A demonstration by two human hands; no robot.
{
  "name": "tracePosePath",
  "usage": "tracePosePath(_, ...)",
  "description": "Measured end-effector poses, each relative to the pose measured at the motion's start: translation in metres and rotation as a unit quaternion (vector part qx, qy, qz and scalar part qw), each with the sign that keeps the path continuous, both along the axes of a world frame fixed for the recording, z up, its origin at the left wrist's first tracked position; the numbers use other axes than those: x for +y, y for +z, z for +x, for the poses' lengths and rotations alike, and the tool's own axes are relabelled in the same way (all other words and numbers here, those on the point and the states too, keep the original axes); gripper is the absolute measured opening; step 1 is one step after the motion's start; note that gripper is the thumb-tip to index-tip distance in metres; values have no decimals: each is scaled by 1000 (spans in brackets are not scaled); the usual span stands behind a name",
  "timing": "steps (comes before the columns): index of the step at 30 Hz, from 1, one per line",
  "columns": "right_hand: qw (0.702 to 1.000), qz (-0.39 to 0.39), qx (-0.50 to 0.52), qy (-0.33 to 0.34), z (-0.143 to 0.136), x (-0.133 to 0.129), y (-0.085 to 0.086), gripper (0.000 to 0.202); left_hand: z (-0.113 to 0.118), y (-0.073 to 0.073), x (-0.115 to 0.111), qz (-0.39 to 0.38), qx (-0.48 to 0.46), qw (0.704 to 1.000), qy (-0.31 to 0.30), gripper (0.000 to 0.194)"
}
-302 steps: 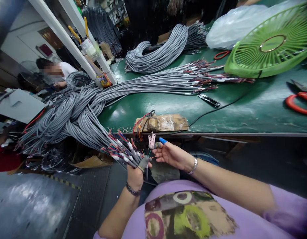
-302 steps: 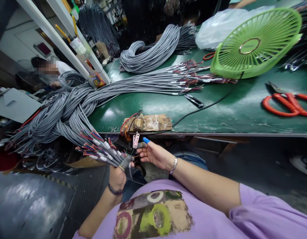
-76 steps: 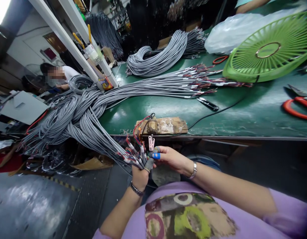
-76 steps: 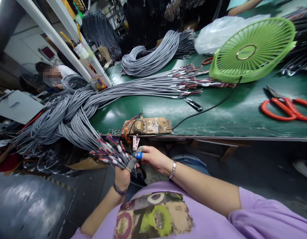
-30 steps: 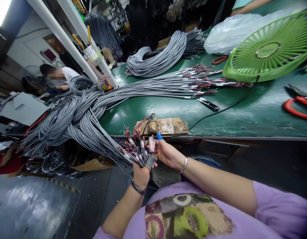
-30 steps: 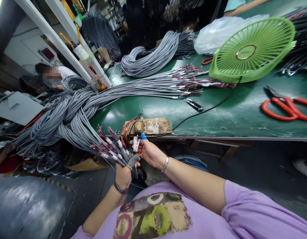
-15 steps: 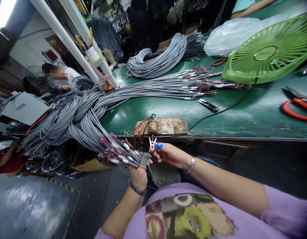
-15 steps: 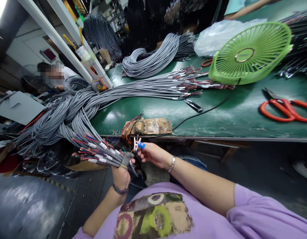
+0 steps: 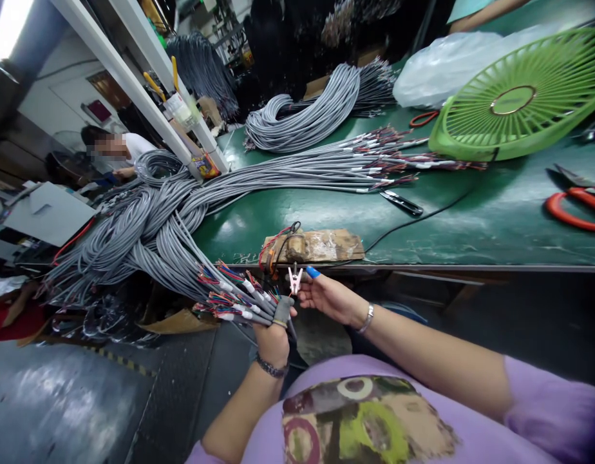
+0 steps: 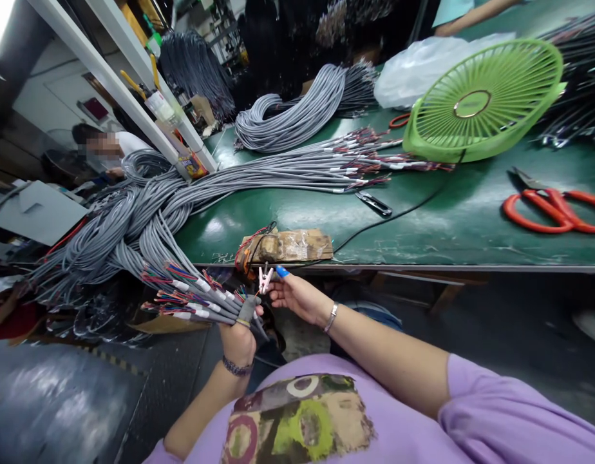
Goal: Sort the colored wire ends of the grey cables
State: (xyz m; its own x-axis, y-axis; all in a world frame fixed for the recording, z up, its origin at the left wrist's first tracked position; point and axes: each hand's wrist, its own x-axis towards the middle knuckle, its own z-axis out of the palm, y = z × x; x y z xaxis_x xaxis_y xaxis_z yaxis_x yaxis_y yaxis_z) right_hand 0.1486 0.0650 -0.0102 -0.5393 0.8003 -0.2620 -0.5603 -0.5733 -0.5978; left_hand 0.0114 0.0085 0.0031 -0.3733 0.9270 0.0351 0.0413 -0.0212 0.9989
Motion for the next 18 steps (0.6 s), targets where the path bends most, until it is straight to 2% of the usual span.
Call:
tracePosePath(5,999,25,-11,-20,-10,10,3,40,3,-4,6,24,20,1000,-5,27)
tracePosePath(13,993,-29,42,-105,-24,8,8,31,2,-9,3,22,31,999,-12,24)
tracePosePath(18,991,-42,42,-120,-25,6,11,31,-1,-6,-3,-5,51,998,-34,22)
